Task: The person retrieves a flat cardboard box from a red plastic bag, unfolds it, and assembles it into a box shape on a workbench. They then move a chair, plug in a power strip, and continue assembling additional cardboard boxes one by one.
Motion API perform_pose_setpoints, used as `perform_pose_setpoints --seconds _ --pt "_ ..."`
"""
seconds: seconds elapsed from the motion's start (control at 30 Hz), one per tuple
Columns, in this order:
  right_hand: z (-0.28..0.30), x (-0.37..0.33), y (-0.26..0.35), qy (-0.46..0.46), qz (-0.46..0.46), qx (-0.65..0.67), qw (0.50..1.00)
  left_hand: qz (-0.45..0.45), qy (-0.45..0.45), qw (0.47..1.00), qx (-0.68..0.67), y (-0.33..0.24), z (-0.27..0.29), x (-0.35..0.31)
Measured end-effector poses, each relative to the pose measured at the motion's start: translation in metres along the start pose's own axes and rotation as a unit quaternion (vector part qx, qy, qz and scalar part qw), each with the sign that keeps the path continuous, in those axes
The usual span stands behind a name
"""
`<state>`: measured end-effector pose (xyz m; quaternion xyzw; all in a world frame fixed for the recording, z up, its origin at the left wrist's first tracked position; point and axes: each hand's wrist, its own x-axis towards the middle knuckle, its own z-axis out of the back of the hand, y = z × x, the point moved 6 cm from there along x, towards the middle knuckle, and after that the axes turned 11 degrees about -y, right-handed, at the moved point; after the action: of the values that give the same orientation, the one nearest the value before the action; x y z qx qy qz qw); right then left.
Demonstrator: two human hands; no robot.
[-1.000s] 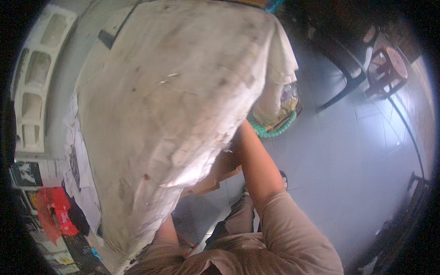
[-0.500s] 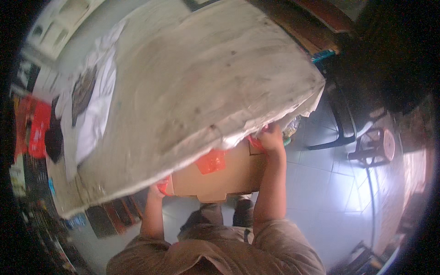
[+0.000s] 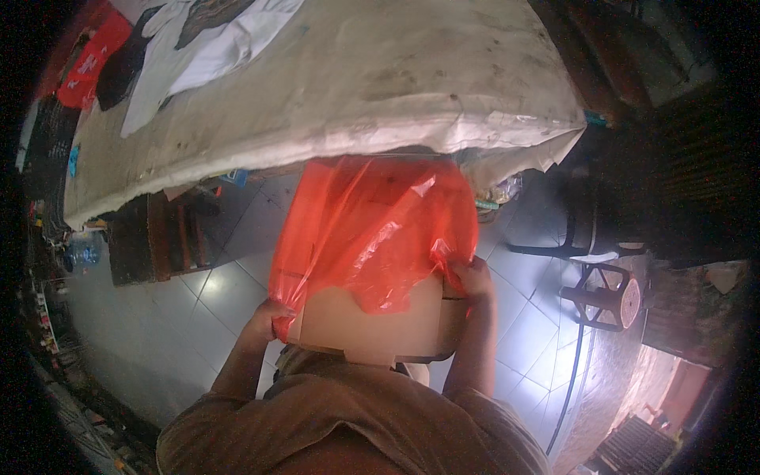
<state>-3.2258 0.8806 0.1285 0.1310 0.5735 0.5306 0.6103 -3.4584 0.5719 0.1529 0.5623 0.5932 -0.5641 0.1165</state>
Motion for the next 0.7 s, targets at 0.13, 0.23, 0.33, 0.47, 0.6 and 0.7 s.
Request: perform_pose_setpoints --seconds 0.13,0.23,0.33,0.47,0.6,0.7 --pt "-0.023 -0.039 -0.054 -0.024 -0.071 -0.105 0.992 0.034 -0.032 0.999 -0.017 0.042 0.049 -0.031" --pt "-0.056 -0.083 -0.077 0.017 -0.052 -0.090 0.994 0.040 -0.092 0.994 -0.043 0.077 0.106 -0.056" --pt "-0.105 -0.124 -0.100 0.054 -0.021 -0.224 0.973 0.018 -0.097 0.990 -0.105 0.105 0.163 -0.114" --pt "-0.204 -0.159 -0.095 0.156 0.038 -0.298 0.941 -0.039 -0.155 0.970 -0.183 0.125 0.218 -0.203" --pt "-0.308 -0.227 -0.041 0.301 0.104 -0.213 0.924 -0.134 -0.223 0.935 -0.240 0.133 0.271 -0.277" --pt "-0.352 -0.272 0.027 0.299 0.250 -0.287 0.875 -0.229 -0.266 0.907 -0.234 0.121 0.296 -0.316"
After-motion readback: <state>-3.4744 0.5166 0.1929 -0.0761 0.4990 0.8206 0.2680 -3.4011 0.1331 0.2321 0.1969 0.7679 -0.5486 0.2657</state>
